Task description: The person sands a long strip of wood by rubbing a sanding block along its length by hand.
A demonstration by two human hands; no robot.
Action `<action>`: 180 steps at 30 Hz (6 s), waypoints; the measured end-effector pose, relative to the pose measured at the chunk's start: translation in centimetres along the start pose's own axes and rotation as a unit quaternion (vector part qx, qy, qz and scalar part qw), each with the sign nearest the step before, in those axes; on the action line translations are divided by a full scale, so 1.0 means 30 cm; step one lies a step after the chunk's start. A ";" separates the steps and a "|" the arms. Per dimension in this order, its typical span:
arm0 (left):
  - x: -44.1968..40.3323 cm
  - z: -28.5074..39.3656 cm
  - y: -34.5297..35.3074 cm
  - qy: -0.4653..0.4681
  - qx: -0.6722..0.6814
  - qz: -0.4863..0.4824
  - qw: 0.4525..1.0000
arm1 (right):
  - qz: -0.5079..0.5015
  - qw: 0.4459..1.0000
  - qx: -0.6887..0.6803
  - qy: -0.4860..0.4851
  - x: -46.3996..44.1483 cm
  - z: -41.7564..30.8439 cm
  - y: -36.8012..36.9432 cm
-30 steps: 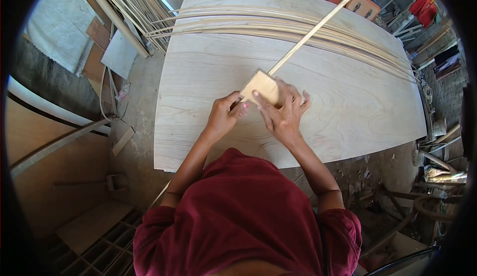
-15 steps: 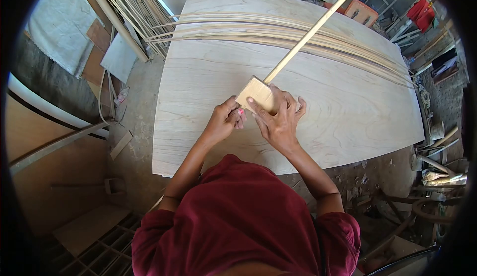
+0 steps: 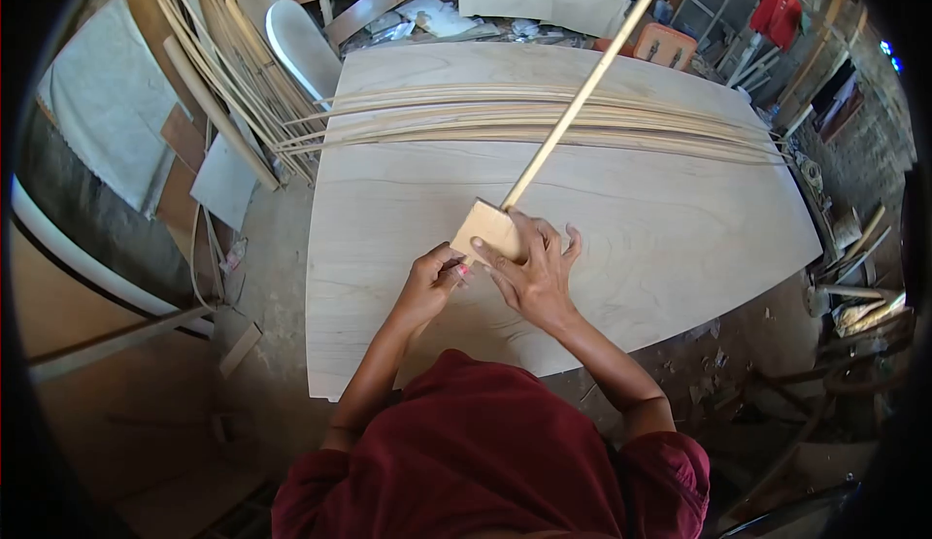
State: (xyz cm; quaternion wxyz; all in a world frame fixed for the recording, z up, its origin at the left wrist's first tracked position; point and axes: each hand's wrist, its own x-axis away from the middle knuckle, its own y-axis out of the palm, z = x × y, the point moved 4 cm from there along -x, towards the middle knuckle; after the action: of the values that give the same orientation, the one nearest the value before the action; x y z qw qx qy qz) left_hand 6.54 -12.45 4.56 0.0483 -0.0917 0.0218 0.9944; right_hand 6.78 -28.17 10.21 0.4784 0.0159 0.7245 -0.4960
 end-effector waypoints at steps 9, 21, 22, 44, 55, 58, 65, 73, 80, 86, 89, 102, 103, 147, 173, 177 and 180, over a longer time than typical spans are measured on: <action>0.008 0.074 -0.036 -0.006 -0.097 -0.058 0.994 | 0.116 0.990 -0.037 0.078 -0.182 0.166 -0.148; 0.023 0.125 -0.034 -0.009 -0.083 -0.123 0.989 | -0.054 0.877 -0.436 0.192 -0.256 0.255 -0.243; 0.024 0.127 -0.033 -0.008 -0.083 -0.128 0.988 | -0.094 0.796 -0.549 0.236 -0.254 0.266 -0.243; -0.275 0.363 0.173 -0.002 -0.014 -0.113 0.993 | -0.086 0.697 -0.675 0.226 -0.250 0.314 -0.235; -0.274 0.320 0.304 -0.021 -0.118 0.009 0.993 | 0.117 0.993 -0.024 -0.002 -0.321 0.550 -0.343; -0.291 0.266 0.319 -0.031 -0.114 0.019 0.993 | 0.193 0.980 -0.031 0.024 -0.318 0.626 -0.336; -0.312 0.202 0.331 -0.037 -0.065 0.042 0.996 | 0.026 0.987 -0.088 -0.131 -0.142 0.471 -0.222; -0.326 0.204 0.358 -0.060 -0.040 0.051 0.996 | 0.188 0.981 -0.054 -0.012 -0.314 0.744 -0.280; -0.320 0.174 0.362 -0.067 -0.011 0.071 0.995 | 0.003 0.981 -0.092 -0.172 -0.141 0.553 -0.219; -0.328 0.170 0.366 -0.060 -0.018 0.064 0.996 | 0.166 0.984 -0.059 -0.034 -0.351 0.771 -0.285; -0.345 0.167 0.366 -0.061 -0.001 0.063 0.996 | 0.157 0.986 -0.048 -0.034 -0.316 0.727 -0.288; -0.359 0.155 0.364 -0.059 0.043 0.031 0.997 | 0.163 0.983 -0.068 -0.057 -0.321 0.773 -0.286; -0.357 0.154 0.363 -0.060 0.044 0.032 0.997 | 0.182 0.980 -0.072 -0.030 -0.315 0.771 -0.284; -0.358 0.147 0.361 -0.043 0.046 0.079 0.995 | 0.148 0.989 -0.001 -0.023 -0.265 0.711 -0.300; -0.398 0.081 0.359 -0.113 0.074 0.026 0.991 | -0.009 0.989 -0.079 -0.128 -0.105 0.552 -0.204; -0.392 0.105 0.360 -0.106 0.053 0.016 0.993 | 0.049 0.995 -0.028 -0.080 -0.214 0.693 -0.254; -0.392 0.121 0.373 -0.122 0.030 0.044 0.991 | 0.166 0.985 -0.028 -0.019 -0.279 0.772 -0.297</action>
State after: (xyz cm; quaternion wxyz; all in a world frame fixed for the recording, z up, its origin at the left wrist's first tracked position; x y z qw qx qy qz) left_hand 16.27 -24.47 10.68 0.0100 0.0324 0.0497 0.9982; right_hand 22.57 -45.91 21.25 0.5681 0.1134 0.7162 -0.3893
